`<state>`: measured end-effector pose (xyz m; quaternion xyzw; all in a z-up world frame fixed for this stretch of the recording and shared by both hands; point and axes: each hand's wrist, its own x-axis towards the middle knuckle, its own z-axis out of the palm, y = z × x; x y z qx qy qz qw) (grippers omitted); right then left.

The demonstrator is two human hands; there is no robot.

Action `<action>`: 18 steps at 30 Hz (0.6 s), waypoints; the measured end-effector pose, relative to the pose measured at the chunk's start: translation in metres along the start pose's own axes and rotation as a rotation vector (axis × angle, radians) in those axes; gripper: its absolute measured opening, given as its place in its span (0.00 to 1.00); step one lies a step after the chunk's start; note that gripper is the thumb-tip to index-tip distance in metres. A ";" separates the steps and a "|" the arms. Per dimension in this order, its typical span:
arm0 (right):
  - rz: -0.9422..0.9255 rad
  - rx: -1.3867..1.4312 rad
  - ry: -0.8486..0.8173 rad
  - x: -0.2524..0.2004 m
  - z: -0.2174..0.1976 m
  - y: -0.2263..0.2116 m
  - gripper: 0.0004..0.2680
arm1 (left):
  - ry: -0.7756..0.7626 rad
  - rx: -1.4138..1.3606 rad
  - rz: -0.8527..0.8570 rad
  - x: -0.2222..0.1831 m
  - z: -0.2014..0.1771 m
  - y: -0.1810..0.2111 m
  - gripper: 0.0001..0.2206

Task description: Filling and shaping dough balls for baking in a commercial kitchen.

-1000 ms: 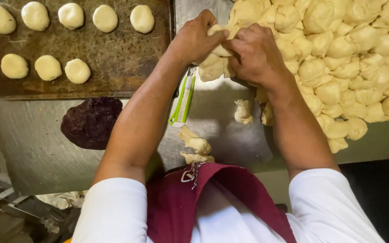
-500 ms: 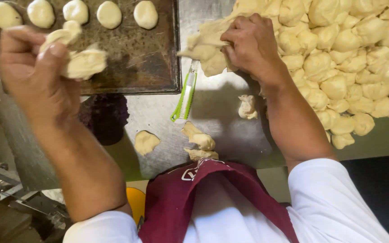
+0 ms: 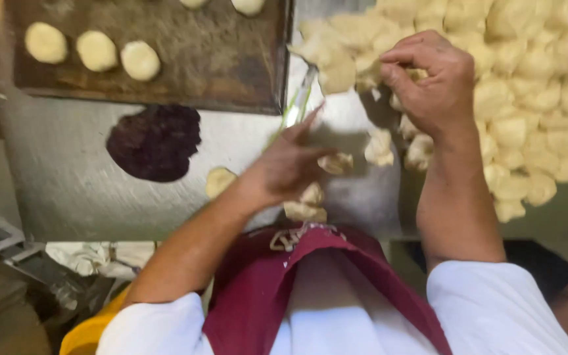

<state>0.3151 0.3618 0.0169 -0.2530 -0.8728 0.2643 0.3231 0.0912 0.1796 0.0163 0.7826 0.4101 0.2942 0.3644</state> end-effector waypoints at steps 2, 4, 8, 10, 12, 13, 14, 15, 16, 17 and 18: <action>0.009 0.122 0.005 -0.033 -0.007 -0.005 0.02 | 0.233 0.010 -0.300 -0.024 -0.005 0.003 0.24; 0.103 0.123 -0.081 -0.059 -0.010 -0.021 0.03 | 0.348 0.117 -0.298 -0.038 -0.024 0.022 0.16; 0.240 0.280 -0.190 -0.092 0.018 -0.058 0.08 | 0.592 0.192 -0.341 -0.092 -0.010 0.005 0.08; 0.115 0.088 -0.240 -0.105 0.060 -0.056 0.09 | 0.523 0.313 -0.437 -0.110 0.007 0.005 0.12; -0.022 -0.098 -0.299 -0.119 0.091 -0.042 0.11 | 0.463 0.435 -0.546 -0.130 0.025 -0.003 0.17; 0.014 -0.096 -0.268 -0.129 0.103 -0.031 0.09 | 0.395 0.544 -0.557 -0.143 0.036 -0.009 0.17; 0.049 -0.095 -0.237 -0.139 0.117 -0.021 0.09 | 0.324 0.650 -0.567 -0.158 0.046 -0.016 0.17; 0.024 -0.069 -0.248 -0.120 0.095 -0.048 0.09 | 0.336 0.665 -0.599 -0.162 0.042 -0.010 0.17; 0.071 -0.074 -0.398 -0.101 0.072 -0.073 0.11 | 0.445 0.578 -0.570 -0.165 0.038 -0.004 0.16; 0.143 -0.101 -0.549 -0.088 0.042 -0.101 0.15 | 0.544 0.467 -0.518 -0.164 0.037 -0.001 0.16; 0.141 -0.099 -0.561 -0.093 0.044 -0.101 0.15 | 0.548 0.461 -0.529 -0.174 0.028 0.009 0.16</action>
